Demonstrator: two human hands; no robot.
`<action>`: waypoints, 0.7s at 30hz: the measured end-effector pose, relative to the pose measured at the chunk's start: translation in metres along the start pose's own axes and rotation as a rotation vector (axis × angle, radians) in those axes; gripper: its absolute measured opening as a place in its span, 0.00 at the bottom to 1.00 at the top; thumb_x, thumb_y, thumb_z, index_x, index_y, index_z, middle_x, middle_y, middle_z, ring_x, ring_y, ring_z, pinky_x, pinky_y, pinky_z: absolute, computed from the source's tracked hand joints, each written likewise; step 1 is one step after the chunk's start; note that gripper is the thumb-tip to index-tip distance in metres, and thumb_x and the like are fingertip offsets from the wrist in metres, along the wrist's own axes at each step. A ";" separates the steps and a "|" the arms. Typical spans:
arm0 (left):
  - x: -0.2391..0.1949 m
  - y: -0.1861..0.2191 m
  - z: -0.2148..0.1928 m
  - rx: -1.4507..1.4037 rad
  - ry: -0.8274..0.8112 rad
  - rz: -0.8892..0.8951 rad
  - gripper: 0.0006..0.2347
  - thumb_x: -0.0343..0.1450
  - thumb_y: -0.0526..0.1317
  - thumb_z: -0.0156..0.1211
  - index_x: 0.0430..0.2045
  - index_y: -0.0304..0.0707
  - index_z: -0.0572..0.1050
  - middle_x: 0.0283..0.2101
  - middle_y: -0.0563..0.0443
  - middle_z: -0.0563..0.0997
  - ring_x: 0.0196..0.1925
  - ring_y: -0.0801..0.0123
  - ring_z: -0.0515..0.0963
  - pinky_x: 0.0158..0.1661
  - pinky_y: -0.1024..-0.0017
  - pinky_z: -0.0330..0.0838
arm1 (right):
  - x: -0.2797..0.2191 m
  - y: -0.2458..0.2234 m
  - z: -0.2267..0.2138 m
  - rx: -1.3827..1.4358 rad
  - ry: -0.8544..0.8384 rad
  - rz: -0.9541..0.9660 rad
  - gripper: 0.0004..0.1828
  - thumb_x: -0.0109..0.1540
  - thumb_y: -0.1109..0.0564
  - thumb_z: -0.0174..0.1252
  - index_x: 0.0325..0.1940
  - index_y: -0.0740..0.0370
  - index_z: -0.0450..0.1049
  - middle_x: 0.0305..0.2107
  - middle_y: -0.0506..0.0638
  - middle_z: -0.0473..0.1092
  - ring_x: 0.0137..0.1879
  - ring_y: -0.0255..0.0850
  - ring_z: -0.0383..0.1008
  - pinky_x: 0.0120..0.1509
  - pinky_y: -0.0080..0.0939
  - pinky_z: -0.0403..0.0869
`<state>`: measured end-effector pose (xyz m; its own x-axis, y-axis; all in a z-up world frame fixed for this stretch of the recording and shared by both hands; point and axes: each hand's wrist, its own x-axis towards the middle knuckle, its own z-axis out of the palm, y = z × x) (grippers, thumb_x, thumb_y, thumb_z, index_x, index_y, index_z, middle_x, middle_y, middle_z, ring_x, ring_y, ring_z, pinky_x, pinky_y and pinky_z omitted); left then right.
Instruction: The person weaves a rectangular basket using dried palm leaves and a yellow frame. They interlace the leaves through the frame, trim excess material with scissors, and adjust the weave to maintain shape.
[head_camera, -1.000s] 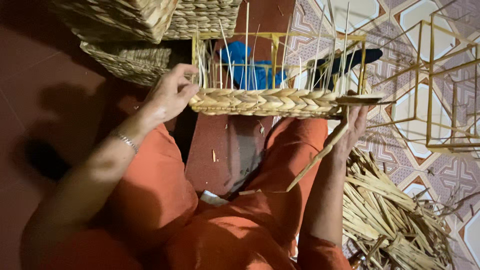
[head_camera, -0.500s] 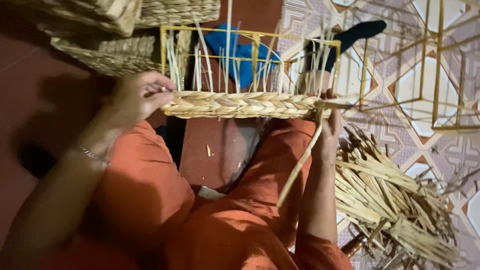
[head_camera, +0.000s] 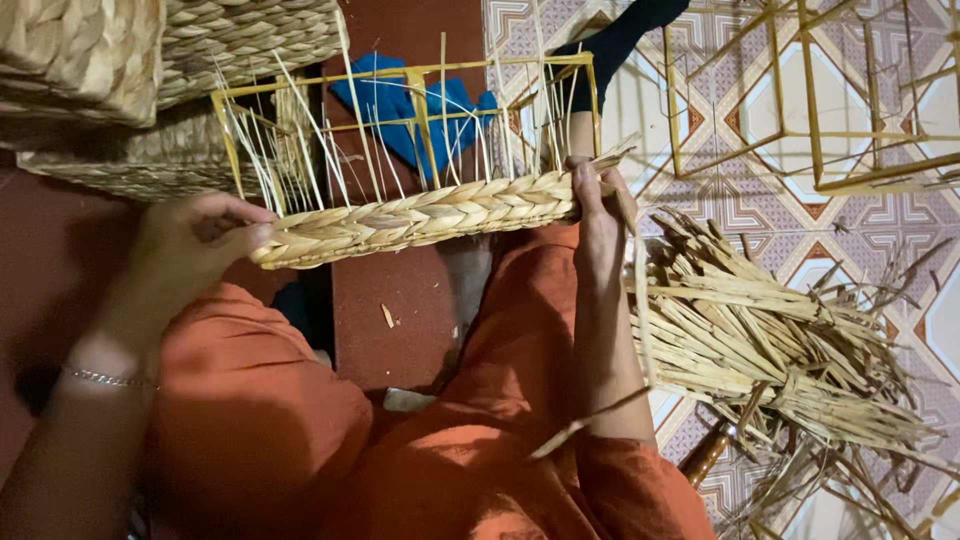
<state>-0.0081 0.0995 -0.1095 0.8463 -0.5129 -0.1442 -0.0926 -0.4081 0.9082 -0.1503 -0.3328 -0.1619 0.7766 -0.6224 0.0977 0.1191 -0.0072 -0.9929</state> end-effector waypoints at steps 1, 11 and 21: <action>0.001 0.001 0.000 -0.044 -0.007 -0.001 0.07 0.72 0.35 0.66 0.40 0.32 0.81 0.37 0.51 0.83 0.36 0.78 0.79 0.38 0.78 0.74 | 0.002 0.004 0.001 0.059 0.054 0.103 0.19 0.68 0.48 0.58 0.47 0.69 0.77 0.35 0.45 0.73 0.41 0.30 0.69 0.49 0.33 0.67; -0.002 0.012 -0.004 0.078 -0.024 -0.086 0.09 0.72 0.38 0.66 0.41 0.34 0.83 0.35 0.49 0.84 0.34 0.76 0.78 0.36 0.76 0.73 | 0.020 0.049 -0.042 -0.284 0.034 0.360 0.26 0.72 0.44 0.43 0.73 0.54 0.64 0.50 0.41 0.73 0.45 0.38 0.68 0.57 0.44 0.68; 0.008 -0.007 0.003 0.107 0.013 0.188 0.06 0.73 0.35 0.65 0.40 0.33 0.83 0.38 0.50 0.86 0.36 0.75 0.81 0.37 0.75 0.76 | 0.032 0.046 -0.064 0.638 -0.097 0.372 0.26 0.66 0.42 0.58 0.60 0.62 0.70 0.52 0.54 0.74 0.59 0.46 0.75 0.72 0.50 0.69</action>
<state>-0.0024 0.0958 -0.1187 0.8155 -0.5780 0.0298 -0.3041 -0.3841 0.8718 -0.1597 -0.4031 -0.2088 0.8832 -0.4232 -0.2021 0.1512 0.6648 -0.7316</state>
